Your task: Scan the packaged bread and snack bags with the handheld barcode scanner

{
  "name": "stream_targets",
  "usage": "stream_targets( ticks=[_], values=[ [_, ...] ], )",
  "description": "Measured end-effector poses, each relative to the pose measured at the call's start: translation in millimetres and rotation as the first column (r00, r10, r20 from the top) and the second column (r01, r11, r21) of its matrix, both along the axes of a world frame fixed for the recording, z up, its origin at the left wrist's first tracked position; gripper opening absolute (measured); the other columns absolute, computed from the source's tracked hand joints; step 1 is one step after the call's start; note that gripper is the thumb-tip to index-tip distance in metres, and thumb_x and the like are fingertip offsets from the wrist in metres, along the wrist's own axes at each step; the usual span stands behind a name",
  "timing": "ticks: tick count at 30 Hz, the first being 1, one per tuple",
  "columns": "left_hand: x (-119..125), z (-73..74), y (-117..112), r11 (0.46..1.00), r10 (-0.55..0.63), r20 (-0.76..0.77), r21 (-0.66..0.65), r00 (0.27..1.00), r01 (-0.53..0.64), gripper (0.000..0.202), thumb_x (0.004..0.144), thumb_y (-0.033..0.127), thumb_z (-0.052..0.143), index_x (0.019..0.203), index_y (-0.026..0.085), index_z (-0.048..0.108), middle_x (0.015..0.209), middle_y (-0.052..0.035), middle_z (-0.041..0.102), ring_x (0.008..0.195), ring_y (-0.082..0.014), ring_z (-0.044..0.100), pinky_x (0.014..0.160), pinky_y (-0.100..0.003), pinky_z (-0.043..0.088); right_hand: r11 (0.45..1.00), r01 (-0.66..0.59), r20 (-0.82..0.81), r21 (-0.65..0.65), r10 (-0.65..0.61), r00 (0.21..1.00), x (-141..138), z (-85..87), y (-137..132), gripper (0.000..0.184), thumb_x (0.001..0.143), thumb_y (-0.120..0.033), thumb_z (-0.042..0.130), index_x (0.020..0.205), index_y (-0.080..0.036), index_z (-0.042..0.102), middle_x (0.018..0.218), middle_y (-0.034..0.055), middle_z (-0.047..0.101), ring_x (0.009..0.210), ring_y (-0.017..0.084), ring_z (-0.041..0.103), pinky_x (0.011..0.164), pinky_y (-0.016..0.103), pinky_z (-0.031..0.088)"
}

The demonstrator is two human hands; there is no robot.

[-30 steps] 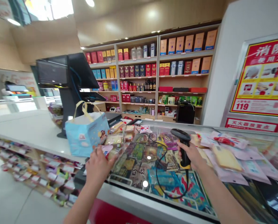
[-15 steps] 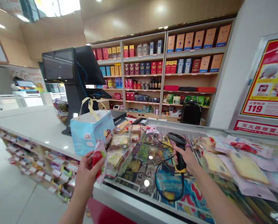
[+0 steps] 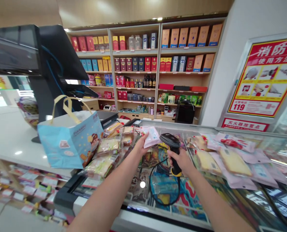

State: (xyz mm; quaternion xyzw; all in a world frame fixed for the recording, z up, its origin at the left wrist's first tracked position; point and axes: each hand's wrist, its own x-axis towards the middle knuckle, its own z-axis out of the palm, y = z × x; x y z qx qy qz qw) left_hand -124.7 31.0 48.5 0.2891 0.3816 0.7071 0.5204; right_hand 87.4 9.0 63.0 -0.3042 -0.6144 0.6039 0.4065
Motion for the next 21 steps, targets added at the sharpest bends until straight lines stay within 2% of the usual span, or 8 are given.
stream_targets(
  ticks=[3, 5, 7, 12, 21],
  values=[
    [-3.4, -25.7, 16.1, 0.987, 0.157, -0.053, -0.007, 0.986, -0.158, 0.045, 0.053, 0.017, 0.081, 0.093, 0.013, 0.060, 0.085, -0.0105, 0.072, 0.083, -0.0270, 0.070, 0.083, -0.044, 0.054, 1.000, -0.017, 0.091, 0.008, 0.016, 0.996, 1.8, -4.4, 4.5, 0.031, 0.063, -0.043, 0.072, 0.069, -0.021, 0.051, 0.044, -0.0060, 0.052, 0.035, 0.011, 0.046, 0.036, 0.023, 0.040],
    [-7.4, -37.3, 19.4, 0.970, 0.244, -0.073, 0.023, 0.967, -0.243, 0.047, 0.052, 0.014, 0.080, 0.095, 0.014, 0.060, 0.085, -0.0076, 0.072, 0.080, -0.0244, 0.070, 0.083, -0.044, 0.055, 1.000, -0.018, 0.168, 0.009, 0.016, 0.986, 3.7, -6.5, 6.5, 0.028, 0.064, -0.040, 0.071, 0.072, -0.021, 0.052, 0.044, -0.0063, 0.052, 0.035, 0.011, 0.047, 0.036, 0.023, 0.039],
    [-11.6, -43.1, 20.1, 0.955, 0.294, -0.066, 0.062, 0.954, -0.290, 0.049, 0.055, 0.016, 0.079, 0.100, 0.016, 0.059, 0.090, -0.0069, 0.073, 0.083, -0.0236, 0.069, 0.084, -0.044, 0.054, 1.000, -0.022, 0.220, 0.011, 0.019, 0.975, 5.1, -8.0, 6.9, 0.027, 0.066, -0.039, 0.071, 0.072, -0.021, 0.052, 0.045, -0.0062, 0.052, 0.035, 0.011, 0.047, 0.036, 0.023, 0.040],
    [-15.4, -44.1, 21.0, 0.938, 0.330, -0.050, 0.125, 0.943, -0.322, 0.055, 0.060, 0.019, 0.077, 0.110, 0.018, 0.057, 0.100, -0.0075, 0.071, 0.089, -0.0222, 0.068, 0.087, -0.041, 0.054, 0.994, -0.105, 0.199, -0.037, 0.110, 0.974, 2.4, -12.3, 2.3, 0.028, 0.068, -0.041, 0.069, 0.073, -0.020, 0.053, 0.046, -0.0064, 0.052, 0.035, 0.010, 0.045, 0.037, 0.023, 0.040],
    [-14.2, -45.4, 22.6, 0.939, 0.325, -0.023, 0.123, 0.945, -0.320, 0.046, 0.059, 0.015, 0.076, 0.099, 0.018, 0.054, 0.100, -0.0080, 0.071, 0.094, -0.0247, 0.068, 0.091, -0.044, 0.052, 0.994, -0.075, 0.183, -0.075, 0.088, 0.979, -4.8, -16.3, -1.7, 0.031, 0.061, -0.041, 0.073, 0.072, -0.020, 0.052, 0.048, -0.0079, 0.051, 0.035, 0.009, 0.045, 0.034, 0.022, 0.039]
  ],
)
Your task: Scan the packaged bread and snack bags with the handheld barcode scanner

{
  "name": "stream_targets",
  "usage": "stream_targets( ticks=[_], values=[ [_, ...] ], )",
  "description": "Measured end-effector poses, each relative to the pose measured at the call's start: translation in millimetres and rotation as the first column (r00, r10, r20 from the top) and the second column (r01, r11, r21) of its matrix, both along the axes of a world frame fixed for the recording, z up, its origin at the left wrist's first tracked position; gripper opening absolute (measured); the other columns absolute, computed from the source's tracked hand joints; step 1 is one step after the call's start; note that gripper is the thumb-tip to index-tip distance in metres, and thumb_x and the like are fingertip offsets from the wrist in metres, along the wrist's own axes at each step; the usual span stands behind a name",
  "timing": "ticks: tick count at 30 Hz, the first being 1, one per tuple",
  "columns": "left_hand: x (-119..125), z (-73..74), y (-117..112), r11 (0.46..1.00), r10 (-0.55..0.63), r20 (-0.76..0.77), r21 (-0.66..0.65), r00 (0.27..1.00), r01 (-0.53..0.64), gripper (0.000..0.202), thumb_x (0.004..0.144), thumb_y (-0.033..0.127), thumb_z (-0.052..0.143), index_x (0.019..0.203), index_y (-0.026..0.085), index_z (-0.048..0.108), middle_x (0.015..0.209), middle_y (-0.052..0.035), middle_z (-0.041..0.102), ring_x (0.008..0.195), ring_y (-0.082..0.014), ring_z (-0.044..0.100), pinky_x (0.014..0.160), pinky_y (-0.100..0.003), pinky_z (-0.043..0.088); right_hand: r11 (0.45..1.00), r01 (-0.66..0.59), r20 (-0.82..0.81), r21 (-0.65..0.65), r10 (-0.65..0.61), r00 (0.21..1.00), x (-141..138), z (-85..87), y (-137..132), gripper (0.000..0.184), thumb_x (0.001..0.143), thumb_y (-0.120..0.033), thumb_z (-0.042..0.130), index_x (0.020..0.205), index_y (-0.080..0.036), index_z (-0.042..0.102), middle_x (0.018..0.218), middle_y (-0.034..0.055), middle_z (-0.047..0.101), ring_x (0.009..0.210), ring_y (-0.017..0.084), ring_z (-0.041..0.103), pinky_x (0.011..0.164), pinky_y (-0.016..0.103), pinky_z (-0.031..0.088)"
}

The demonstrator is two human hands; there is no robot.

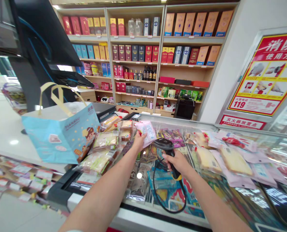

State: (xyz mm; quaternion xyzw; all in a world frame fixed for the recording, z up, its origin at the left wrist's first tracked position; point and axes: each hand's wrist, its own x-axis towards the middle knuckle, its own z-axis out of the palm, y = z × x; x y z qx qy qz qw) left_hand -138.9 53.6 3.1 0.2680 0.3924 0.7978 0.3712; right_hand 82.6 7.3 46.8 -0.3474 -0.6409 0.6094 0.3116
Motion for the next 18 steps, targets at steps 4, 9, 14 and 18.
stream_targets(
  ticks=[4, 9, 14, 18],
  values=[
    [-0.2, 0.3, -0.7, 1.000, -0.012, 0.001, 0.014, 1.000, 0.012, 0.048, 0.058, 0.017, 0.077, 0.100, 0.018, 0.054, 0.101, -0.0077, 0.070, 0.095, -0.0247, 0.067, 0.090, -0.044, 0.052, 1.000, -0.004, 0.011, -0.003, 0.004, 1.000, 1.0, -1.5, 1.5, 0.030, 0.061, -0.041, 0.072, 0.070, -0.020, 0.052, 0.046, -0.0076, 0.050, 0.035, 0.009, 0.045, 0.035, 0.021, 0.039],
    [-0.3, 0.6, -1.9, 1.000, -0.003, 0.000, 0.014, 1.000, 0.003, 0.049, 0.057, 0.018, 0.079, 0.099, 0.019, 0.054, 0.100, -0.0067, 0.071, 0.093, -0.0234, 0.068, 0.090, -0.042, 0.053, 0.999, -0.046, 0.002, 0.019, 0.046, 0.999, 1.9, -6.4, 3.7, 0.027, 0.066, -0.041, 0.068, 0.075, -0.020, 0.054, 0.047, -0.0080, 0.051, 0.035, 0.009, 0.045, 0.035, 0.021, 0.039],
    [-0.4, 2.9, -1.3, 1.000, 0.009, -0.003, -0.018, 1.000, -0.009, 0.049, 0.057, 0.017, 0.079, 0.100, 0.019, 0.055, 0.096, -0.0063, 0.071, 0.094, -0.0246, 0.068, 0.090, -0.043, 0.053, 0.999, -0.033, -0.010, 0.025, 0.033, 0.999, -0.1, -11.1, 5.7, 0.028, 0.066, -0.042, 0.067, 0.075, -0.020, 0.053, 0.047, -0.0081, 0.051, 0.035, 0.009, 0.045, 0.034, 0.021, 0.038],
    [-1.0, 6.6, -2.3, 0.999, 0.002, 0.015, -0.043, 1.000, -0.001, 0.045, 0.060, 0.014, 0.078, 0.099, 0.017, 0.056, 0.093, -0.0067, 0.071, 0.092, -0.0246, 0.069, 0.089, -0.043, 0.054, 1.000, 0.013, -0.019, -0.008, -0.013, 1.000, -3.4, -9.2, 5.1, 0.031, 0.063, -0.042, 0.070, 0.075, -0.020, 0.051, 0.047, -0.0081, 0.052, 0.034, 0.009, 0.045, 0.034, 0.021, 0.039]
  ],
)
